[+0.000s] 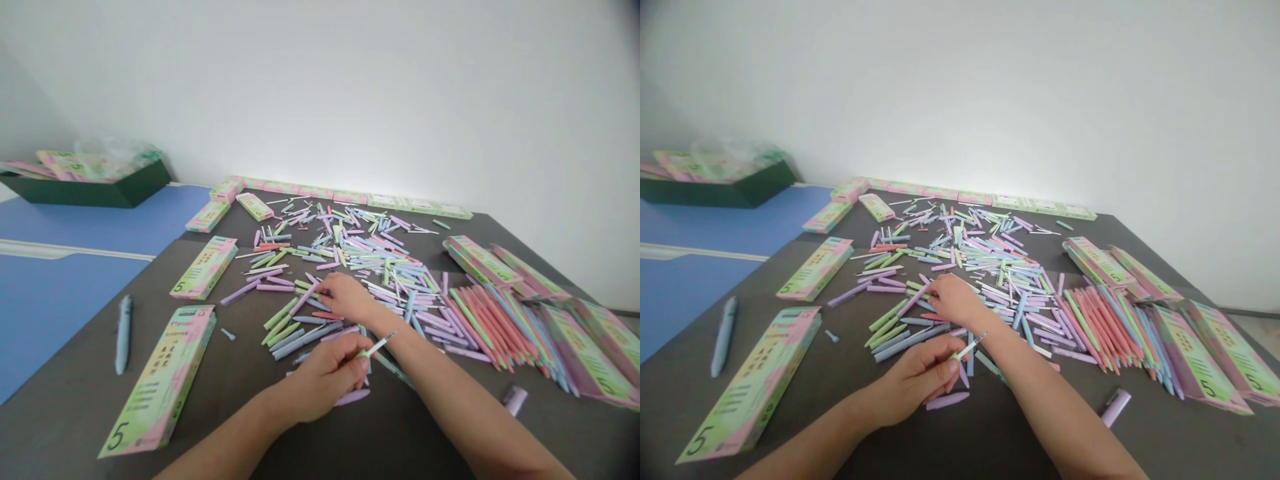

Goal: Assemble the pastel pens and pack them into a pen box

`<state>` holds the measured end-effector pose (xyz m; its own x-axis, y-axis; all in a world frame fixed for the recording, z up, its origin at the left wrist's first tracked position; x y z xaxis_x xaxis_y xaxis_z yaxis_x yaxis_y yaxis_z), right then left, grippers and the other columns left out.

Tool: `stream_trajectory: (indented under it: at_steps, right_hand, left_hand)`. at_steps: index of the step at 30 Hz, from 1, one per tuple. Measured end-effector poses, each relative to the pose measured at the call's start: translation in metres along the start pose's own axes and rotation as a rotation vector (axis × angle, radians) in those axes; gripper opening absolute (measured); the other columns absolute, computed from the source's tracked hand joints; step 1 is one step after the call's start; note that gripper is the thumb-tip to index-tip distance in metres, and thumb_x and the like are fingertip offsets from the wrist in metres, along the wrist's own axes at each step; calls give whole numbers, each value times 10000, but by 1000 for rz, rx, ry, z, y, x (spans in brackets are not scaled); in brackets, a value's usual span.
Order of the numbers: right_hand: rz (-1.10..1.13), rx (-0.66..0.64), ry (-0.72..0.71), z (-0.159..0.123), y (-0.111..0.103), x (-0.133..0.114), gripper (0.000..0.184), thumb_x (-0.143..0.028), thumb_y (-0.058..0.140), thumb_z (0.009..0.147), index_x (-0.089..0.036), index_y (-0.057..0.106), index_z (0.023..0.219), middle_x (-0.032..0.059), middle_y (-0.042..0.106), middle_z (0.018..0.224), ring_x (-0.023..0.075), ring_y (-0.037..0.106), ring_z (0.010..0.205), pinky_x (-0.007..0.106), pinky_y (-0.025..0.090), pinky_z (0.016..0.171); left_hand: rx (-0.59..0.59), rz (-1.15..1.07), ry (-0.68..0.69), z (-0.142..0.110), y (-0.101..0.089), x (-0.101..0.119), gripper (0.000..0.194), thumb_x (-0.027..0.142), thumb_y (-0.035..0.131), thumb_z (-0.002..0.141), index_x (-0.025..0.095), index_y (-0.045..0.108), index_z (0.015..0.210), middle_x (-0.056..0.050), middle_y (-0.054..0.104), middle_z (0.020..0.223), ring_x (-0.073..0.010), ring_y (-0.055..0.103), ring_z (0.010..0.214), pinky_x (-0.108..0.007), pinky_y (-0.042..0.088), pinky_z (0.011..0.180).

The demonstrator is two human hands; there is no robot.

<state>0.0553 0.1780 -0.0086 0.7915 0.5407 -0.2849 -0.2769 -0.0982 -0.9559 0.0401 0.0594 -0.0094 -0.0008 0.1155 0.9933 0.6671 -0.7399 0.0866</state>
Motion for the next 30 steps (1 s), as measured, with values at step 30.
stream_trajectory:
  at_steps: [30]
  right_hand:
    - [65, 128, 252, 41, -7, 21, 148, -215, 540, 796, -144, 665, 828, 130, 673, 933, 237, 599, 922, 324, 428, 821]
  left_hand:
    - [66, -163, 70, 2, -11, -1, 265, 399, 484, 908, 143, 531, 960, 47, 458, 631, -33, 324, 441, -167, 227, 406]
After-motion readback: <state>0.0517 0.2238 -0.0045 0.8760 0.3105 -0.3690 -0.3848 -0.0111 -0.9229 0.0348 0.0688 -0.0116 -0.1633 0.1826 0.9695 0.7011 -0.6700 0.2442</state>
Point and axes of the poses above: each hand's wrist, its own z-axis towards the middle knuckle, its own y-axis out of the palm, x = y × z, the point moved 9 cm from there along z, towards the middle knuckle
